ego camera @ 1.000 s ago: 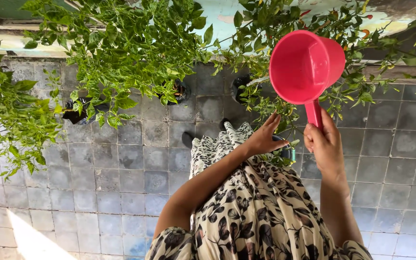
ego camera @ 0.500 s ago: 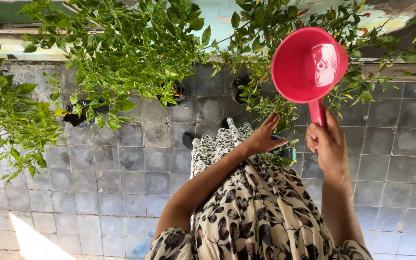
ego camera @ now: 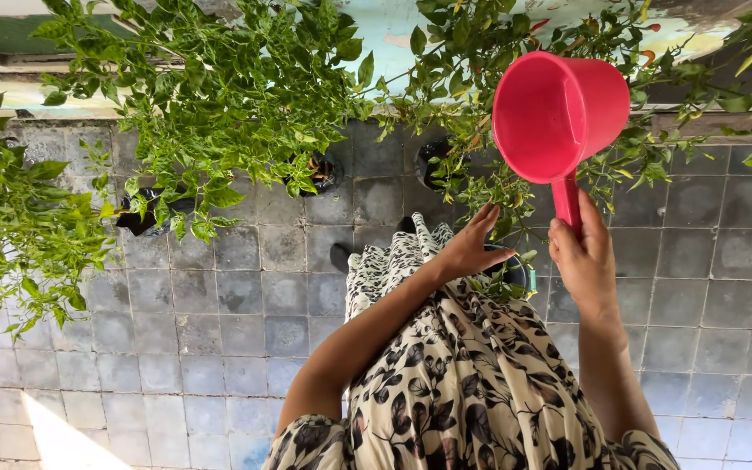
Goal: Picking chillies from potted plants and watering them using a dipper and a bucket.
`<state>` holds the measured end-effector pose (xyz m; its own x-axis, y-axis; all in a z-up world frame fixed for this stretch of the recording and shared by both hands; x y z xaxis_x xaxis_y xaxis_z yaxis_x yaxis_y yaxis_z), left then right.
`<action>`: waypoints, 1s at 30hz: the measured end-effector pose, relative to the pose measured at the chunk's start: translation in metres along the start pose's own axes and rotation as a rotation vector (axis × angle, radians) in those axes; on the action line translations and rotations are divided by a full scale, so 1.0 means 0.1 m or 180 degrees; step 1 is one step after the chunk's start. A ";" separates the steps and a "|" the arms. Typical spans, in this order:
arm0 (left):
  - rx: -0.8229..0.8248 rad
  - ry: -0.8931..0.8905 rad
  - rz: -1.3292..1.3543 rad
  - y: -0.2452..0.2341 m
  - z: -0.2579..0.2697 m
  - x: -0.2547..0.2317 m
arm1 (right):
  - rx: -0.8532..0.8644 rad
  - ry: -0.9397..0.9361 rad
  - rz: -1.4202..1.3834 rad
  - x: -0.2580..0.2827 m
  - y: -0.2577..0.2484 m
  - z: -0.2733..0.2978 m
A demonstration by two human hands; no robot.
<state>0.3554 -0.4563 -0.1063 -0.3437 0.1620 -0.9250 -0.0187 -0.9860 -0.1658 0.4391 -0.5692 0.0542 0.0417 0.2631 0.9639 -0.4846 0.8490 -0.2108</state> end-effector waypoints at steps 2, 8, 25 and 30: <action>-0.0006 -0.0016 0.0016 0.00 0.00 -0.01 | 0.0009 0.0041 -0.0061 0.06 0.03 -0.01; -0.0038 0.0041 -0.0053 0.00 -0.02 0.00 | 0.0191 0.0156 -0.0689 0.05 0.02 -0.04; -0.0118 0.0028 -0.0138 -0.08 -0.07 0.04 | 0.0078 -0.0021 -0.0405 0.05 0.02 -0.03; -0.0067 -0.0104 -0.0057 -0.10 -0.07 0.04 | 0.0102 -0.0084 -0.0265 0.02 0.04 -0.04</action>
<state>0.3606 -0.4450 -0.1111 -0.3738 0.1781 -0.9102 -0.0056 -0.9818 -0.1898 0.4413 -0.5637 0.0545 0.0601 0.1797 0.9819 -0.5081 0.8522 -0.1249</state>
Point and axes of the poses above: each hand's wrist, its own z-axis away from the middle knuckle, its own y-axis out of the palm, x = y × z, the point moved 7 cm from there along -z, towards the middle knuckle, and after that the axes turned 7 degrees about -y, right-handed, at the moved point
